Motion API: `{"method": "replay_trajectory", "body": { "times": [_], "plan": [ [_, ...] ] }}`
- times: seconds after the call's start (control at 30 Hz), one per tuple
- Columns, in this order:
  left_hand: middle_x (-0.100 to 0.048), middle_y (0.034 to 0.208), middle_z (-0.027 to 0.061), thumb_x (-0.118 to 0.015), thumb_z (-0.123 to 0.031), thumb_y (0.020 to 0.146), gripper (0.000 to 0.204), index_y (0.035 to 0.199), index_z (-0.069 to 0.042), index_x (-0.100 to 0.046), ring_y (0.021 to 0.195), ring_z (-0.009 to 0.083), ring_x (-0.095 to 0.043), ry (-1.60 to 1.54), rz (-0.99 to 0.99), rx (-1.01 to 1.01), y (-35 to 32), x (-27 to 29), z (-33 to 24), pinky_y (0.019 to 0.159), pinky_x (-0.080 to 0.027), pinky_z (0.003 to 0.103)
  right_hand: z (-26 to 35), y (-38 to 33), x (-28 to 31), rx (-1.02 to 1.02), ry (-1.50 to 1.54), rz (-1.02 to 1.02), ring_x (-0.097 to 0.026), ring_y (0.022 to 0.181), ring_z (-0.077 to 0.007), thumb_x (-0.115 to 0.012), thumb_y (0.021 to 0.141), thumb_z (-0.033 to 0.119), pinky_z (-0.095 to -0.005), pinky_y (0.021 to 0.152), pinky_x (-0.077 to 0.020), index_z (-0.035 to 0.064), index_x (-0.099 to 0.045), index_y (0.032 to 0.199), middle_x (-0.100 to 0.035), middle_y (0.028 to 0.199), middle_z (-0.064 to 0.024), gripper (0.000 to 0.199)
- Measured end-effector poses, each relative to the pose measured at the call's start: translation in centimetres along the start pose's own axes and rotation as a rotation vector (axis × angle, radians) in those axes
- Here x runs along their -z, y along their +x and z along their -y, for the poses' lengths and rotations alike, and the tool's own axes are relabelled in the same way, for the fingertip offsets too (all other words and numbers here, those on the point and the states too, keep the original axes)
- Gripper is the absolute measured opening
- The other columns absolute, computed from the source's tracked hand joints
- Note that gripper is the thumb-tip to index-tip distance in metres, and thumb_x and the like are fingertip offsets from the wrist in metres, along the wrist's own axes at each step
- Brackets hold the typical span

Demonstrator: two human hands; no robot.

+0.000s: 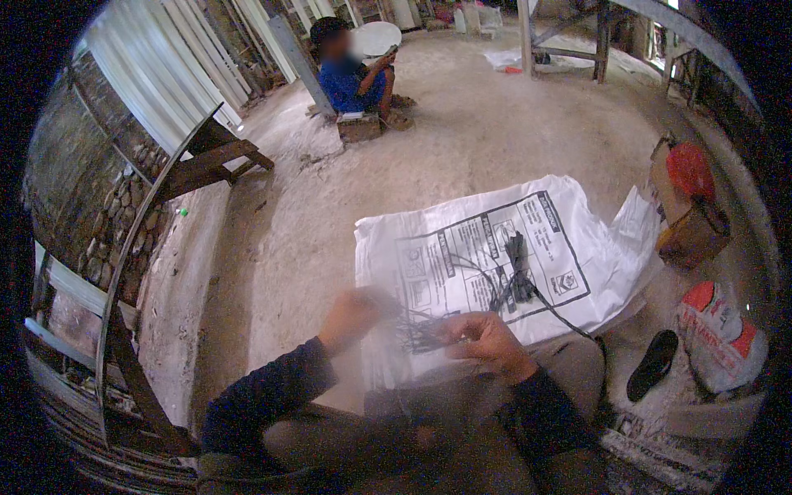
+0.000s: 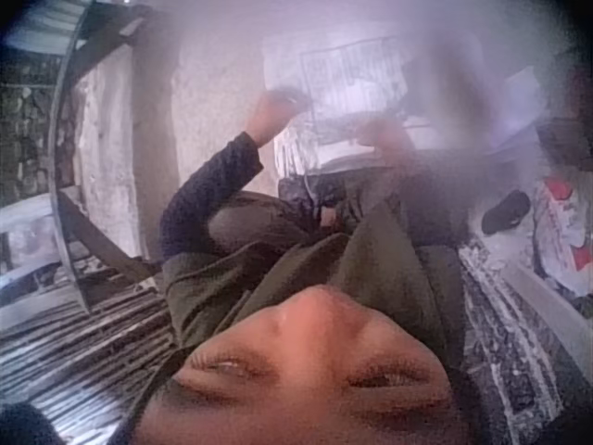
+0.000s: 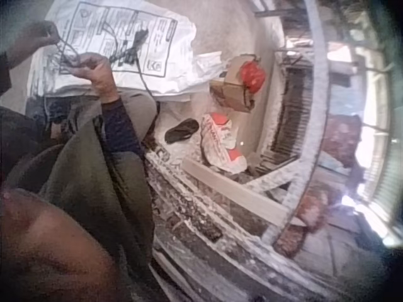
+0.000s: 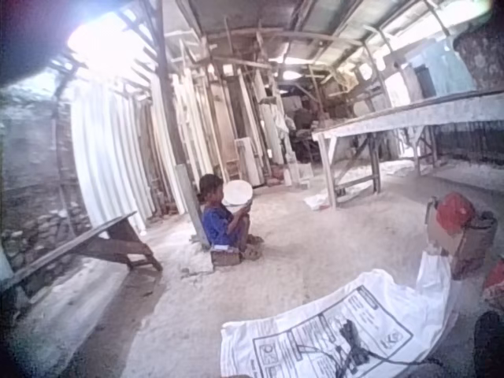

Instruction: The person sits on the floor and repeatedly ties black cables into bundles using their hands. They handle the cables one at a time, forming knots and placing the finished bundles on a white sack in front of them.

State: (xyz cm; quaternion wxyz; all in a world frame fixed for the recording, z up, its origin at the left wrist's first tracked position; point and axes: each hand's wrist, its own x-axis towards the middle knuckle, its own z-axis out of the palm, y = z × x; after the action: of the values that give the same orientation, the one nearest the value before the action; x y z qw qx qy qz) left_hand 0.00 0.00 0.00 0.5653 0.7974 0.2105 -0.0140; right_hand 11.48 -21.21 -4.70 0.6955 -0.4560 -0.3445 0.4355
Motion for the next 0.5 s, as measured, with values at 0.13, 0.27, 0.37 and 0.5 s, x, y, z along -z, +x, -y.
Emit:
{"method": "replay_trajectory", "body": {
  "times": [0.13,0.27,0.37,0.5],
  "plan": [
    [-0.057,0.081,0.0041,-0.065,-0.013,0.072,0.012,0.076,-0.003,-0.060,0.077,0.0136,-0.051,0.117,0.199,-0.265,-0.4,-0.5,-0.5,0.070,-0.040,0.026,-1.2,0.7,0.1,-0.017,-0.209,-0.247,-0.049,0.070,-0.0072,-0.065,0.070,0.001,-0.0217,0.066,-0.0395,0.0080,-0.056,0.078,-0.053,0.072,0.0002,0.014],
    [-0.054,0.077,0.0024,-0.063,-0.010,0.074,0.007,0.076,-0.004,-0.059,0.079,0.0138,-0.050,0.149,0.633,-0.418,-1.2,-1.2,-0.8,0.072,-0.039,0.028,-3.4,1.7,1.0,0.084,-0.484,-0.474,-0.045,0.067,-0.0051,-0.064,0.072,0.002,-0.0203,0.061,-0.0366,0.0068,-0.058,0.081,-0.051,0.070,0.0013,0.012],
    [-0.053,0.076,0.0013,-0.064,-0.013,0.074,0.010,0.075,-0.006,-0.058,0.078,0.0118,-0.049,0.171,0.676,-0.384,-0.9,-1.7,-0.8,0.070,-0.039,0.026,-1.9,1.7,0.0,0.044,-0.553,-0.546,-0.047,0.069,-0.0065,-0.062,0.072,0.001,-0.0207,0.063,-0.0385,0.0053,-0.060,0.084,-0.051,0.076,0.0001,0.013],
    [-0.054,0.075,0.0014,-0.066,-0.015,0.073,0.013,0.072,-0.005,-0.058,0.073,0.0096,-0.050,0.073,0.262,-0.215,-0.2,-0.5,0.1,0.064,-0.040,0.024,-2.9,1.3,2.1,0.160,-0.758,-0.553,-0.050,0.080,-0.0114,-0.062,0.072,0.002,-0.0241,0.072,-0.0408,0.0025,-0.062,0.083,-0.050,0.093,-0.0051,0.011]
  ]
}}
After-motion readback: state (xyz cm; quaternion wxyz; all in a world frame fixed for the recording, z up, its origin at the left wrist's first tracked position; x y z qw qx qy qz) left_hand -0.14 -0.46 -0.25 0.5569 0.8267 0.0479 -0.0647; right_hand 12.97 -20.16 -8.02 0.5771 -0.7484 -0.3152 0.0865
